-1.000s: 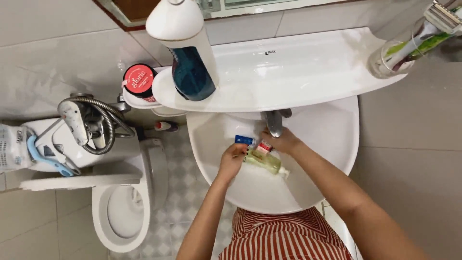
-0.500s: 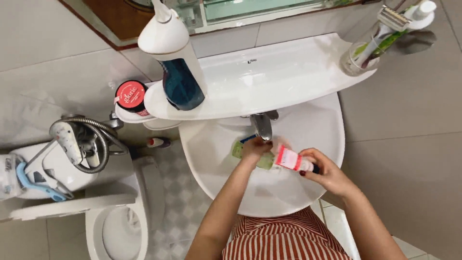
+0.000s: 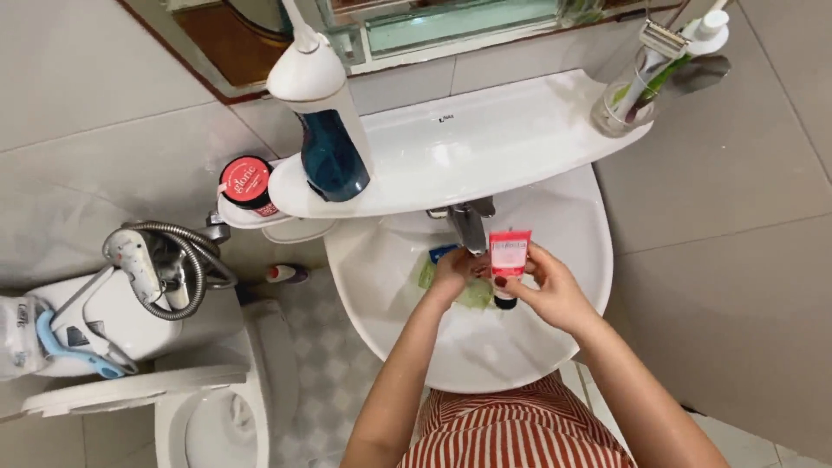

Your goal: Organizing toiletries on the sink shelf, washing hands, and cleaning the toilet with a sprayer.

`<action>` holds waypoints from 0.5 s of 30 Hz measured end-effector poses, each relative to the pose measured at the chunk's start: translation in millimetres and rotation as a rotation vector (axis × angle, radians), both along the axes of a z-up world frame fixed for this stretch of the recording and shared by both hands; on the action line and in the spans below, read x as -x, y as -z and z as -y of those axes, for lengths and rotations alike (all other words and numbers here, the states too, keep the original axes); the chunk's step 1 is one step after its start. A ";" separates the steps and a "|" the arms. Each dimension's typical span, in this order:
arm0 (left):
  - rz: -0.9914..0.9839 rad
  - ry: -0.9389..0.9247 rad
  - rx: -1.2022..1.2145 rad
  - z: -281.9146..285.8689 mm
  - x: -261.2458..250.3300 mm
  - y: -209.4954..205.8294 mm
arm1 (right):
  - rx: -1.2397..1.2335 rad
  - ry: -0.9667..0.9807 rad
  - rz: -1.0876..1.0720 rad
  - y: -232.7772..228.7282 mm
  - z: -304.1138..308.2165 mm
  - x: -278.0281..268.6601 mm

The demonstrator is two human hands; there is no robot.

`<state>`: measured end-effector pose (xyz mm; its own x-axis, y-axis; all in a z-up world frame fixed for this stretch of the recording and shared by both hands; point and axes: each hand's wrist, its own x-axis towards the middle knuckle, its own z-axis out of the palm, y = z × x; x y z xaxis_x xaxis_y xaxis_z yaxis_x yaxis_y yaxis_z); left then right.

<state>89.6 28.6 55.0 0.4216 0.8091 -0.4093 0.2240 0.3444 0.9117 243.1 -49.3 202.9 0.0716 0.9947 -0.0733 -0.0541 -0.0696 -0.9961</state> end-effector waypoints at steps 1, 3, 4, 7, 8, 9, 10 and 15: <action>0.033 -0.020 0.005 -3.9 3.2 35.1 | -0.072 -0.009 0.132 -4.3 -1.3 -1.9; -0.023 -0.065 -0.058 -2.3 1.7 39.8 | -0.158 0.004 0.134 -30.6 -15.5 1.6; -0.081 -0.105 -0.112 -0.9 1.7 42.0 | -0.235 0.024 0.135 -44.0 -21.9 4.0; -0.058 -0.083 -0.141 -16.4 -3.5 121.4 | -0.416 0.161 0.189 -66.5 -75.2 8.7; -0.059 -0.087 -0.145 -15.1 0.7 111.5 | -0.420 0.158 0.187 -80.9 -96.5 20.5; -0.148 -0.037 -0.211 -14.4 4.1 101.5 | -0.456 0.167 0.211 -95.7 -117.5 31.9; -0.238 0.012 -0.276 -14.0 7.2 91.7 | -0.491 0.175 0.235 -110.5 -138.8 43.1; -0.604 0.210 -0.420 -33.5 15.6 35.8 | -0.424 0.188 0.166 -100.7 -164.9 54.3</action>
<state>74.0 62.0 19.1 0.3845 0.8752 -0.2934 0.7476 -0.1088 0.6552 188.8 115.6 303.6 0.2294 0.9031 0.3630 0.1353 0.3397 -0.9307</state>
